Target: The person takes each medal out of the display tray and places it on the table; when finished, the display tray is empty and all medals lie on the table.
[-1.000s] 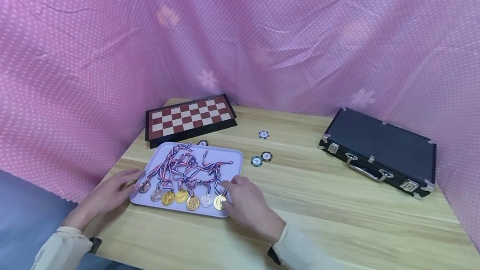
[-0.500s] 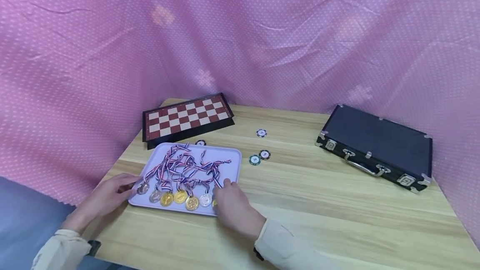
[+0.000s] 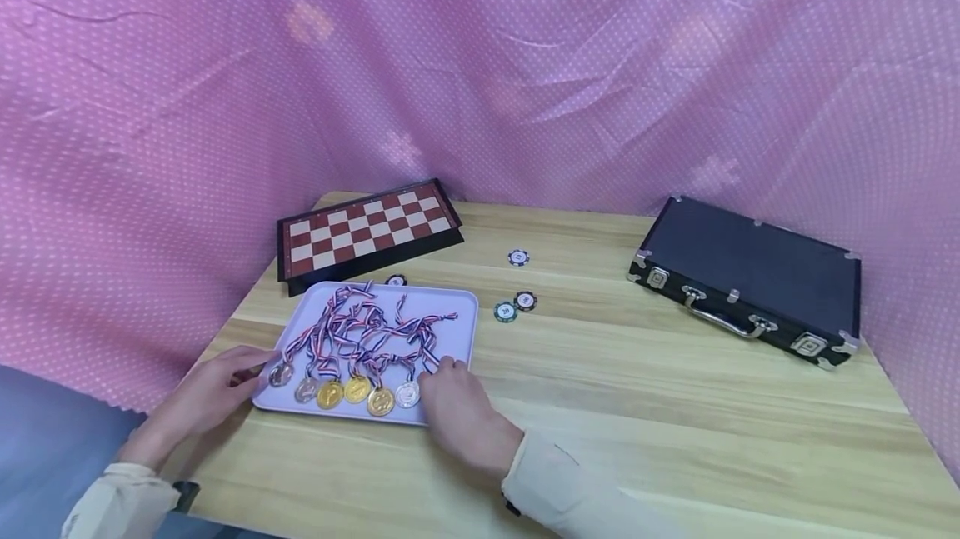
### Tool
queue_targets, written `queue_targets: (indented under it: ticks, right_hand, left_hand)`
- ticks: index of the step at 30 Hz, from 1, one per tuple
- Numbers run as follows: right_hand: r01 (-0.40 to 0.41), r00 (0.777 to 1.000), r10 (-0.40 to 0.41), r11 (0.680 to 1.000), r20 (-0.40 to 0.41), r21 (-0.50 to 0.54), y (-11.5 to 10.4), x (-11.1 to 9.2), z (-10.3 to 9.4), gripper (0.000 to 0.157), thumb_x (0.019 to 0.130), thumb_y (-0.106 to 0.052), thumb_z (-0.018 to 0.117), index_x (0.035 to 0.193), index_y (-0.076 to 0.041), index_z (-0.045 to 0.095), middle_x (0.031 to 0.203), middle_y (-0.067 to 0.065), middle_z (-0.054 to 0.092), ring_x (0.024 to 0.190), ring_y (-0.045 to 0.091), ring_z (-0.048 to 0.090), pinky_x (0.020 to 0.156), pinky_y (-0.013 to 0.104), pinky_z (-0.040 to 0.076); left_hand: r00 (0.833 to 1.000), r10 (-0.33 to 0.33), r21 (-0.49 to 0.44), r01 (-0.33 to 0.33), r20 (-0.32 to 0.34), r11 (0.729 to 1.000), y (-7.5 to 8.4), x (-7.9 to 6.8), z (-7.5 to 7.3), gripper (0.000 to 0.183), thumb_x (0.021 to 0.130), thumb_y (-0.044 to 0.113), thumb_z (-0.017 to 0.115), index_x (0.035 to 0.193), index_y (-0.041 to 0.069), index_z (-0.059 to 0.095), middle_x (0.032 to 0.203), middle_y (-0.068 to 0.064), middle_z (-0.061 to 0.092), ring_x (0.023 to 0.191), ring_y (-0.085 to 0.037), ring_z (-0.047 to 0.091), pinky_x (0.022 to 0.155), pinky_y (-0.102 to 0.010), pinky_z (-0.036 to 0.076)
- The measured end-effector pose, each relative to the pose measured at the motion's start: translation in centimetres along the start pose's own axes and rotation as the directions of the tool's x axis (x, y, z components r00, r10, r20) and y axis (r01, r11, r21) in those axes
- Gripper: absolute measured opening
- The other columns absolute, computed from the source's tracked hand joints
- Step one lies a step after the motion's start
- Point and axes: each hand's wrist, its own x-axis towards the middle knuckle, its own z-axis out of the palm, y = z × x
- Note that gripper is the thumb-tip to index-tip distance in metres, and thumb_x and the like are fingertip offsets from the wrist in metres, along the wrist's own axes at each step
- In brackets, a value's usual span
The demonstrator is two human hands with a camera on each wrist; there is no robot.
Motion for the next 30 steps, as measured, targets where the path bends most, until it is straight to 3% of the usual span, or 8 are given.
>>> queue_targets:
  ticks: [5, 12, 17, 21, 25, 27, 30]
  right_hand:
    - [-0.04, 0.999, 0.032, 0.979, 0.041, 0.198, 1.4, -0.2, -2.3, 0.019, 0.086, -0.013, 0.068, 0.105, -0.012, 0.072, 0.087, 0.003, 0.06, 0.075, 0.012, 0.052, 0.063, 0.021, 0.047]
    - [-0.072, 0.997, 0.078, 0.934, -0.004, 0.351, 4.7, 0.1, -9.1, 0.033, 0.085, -0.014, 0.071, 0.118, -0.013, 0.066, 0.104, 0.001, 0.064, 0.088, 0.011, 0.06, 0.073, 0.019, 0.055]
    - [-0.094, 0.986, 0.135, 0.934, -0.098, 0.343, 10.3, -1.3, -14.6, 0.033, 0.089, -0.017, 0.066, 0.122, -0.011, 0.064, 0.105, 0.004, 0.068, 0.095, 0.02, 0.064, 0.082, 0.035, 0.059]
    - [-0.189, 0.943, 0.252, 0.943, -0.219, 0.273, 15.9, -4.2, -18.1, 0.036, 0.089, -0.017, 0.065, 0.125, -0.012, 0.063, 0.111, 0.01, 0.069, 0.098, 0.027, 0.067, 0.084, 0.047, 0.057]
    - [-0.311, 0.88, 0.363, 0.928, -0.307, 0.205, 20.6, -8.6, -18.8, 0.035, 0.088, -0.019, 0.066, 0.123, -0.014, 0.065, 0.108, 0.013, 0.066, 0.092, 0.028, 0.064, 0.078, 0.045, 0.052]
    - [-0.355, 0.871, 0.393, 0.919, -0.295, 0.173, 22.5, -11.0, -17.8, 0.034, 0.088, -0.019, 0.066, 0.121, -0.013, 0.066, 0.1, 0.013, 0.064, 0.086, 0.026, 0.06, 0.069, 0.039, 0.049]
    - [-0.402, 0.879, 0.43, 0.9, -0.207, 0.168, 24.6, -14.5, -15.2, 0.037, 0.087, -0.016, 0.066, 0.123, -0.007, 0.064, 0.096, 0.014, 0.065, 0.082, 0.024, 0.061, 0.064, 0.034, 0.049]
  left_hand:
    - [1.0, 0.012, -0.001, -0.012, -0.001, 1.0, 0.0, 0.1, 0.1, 0.042, 0.092, 0.012, 0.063, 0.133, 0.01, 0.06, 0.127, -0.016, 0.062, 0.112, -0.036, 0.062, 0.096, -0.058, 0.049]
    - [1.0, -0.012, 0.006, 0.012, 0.013, 1.0, 0.0, -0.1, 0.1, 0.043, 0.092, 0.012, 0.062, 0.135, 0.011, 0.059, 0.13, -0.018, 0.06, 0.116, -0.039, 0.06, 0.098, -0.06, 0.047]
    - [1.0, 0.009, 0.013, -0.009, 0.011, 1.0, -0.2, -0.1, 0.2, 0.043, 0.092, 0.013, 0.063, 0.135, 0.01, 0.058, 0.131, -0.019, 0.06, 0.118, -0.042, 0.058, 0.099, -0.062, 0.045]
    - [1.0, 0.027, 0.012, -0.027, 0.002, 1.0, -0.3, -0.2, 0.3, 0.044, 0.09, 0.011, 0.063, 0.134, 0.008, 0.058, 0.131, -0.02, 0.059, 0.119, -0.045, 0.056, 0.098, -0.064, 0.043]
    - [0.999, 0.036, 0.017, -0.036, 0.01, 0.999, -0.4, -0.3, 0.5, 0.044, 0.091, 0.011, 0.063, 0.135, 0.007, 0.058, 0.132, -0.021, 0.058, 0.12, -0.046, 0.055, 0.097, -0.065, 0.043]
    - [0.999, 0.044, 0.016, -0.044, 0.014, 0.999, -0.4, -0.3, 0.4, 0.044, 0.092, 0.013, 0.062, 0.135, 0.007, 0.057, 0.132, -0.022, 0.057, 0.12, -0.047, 0.054, 0.096, -0.065, 0.043]
    - [0.998, 0.066, 0.014, -0.066, 0.008, 0.998, -0.6, -0.1, 0.4, 0.045, 0.092, 0.013, 0.063, 0.136, 0.007, 0.057, 0.132, -0.022, 0.057, 0.12, -0.048, 0.053, 0.095, -0.066, 0.042]
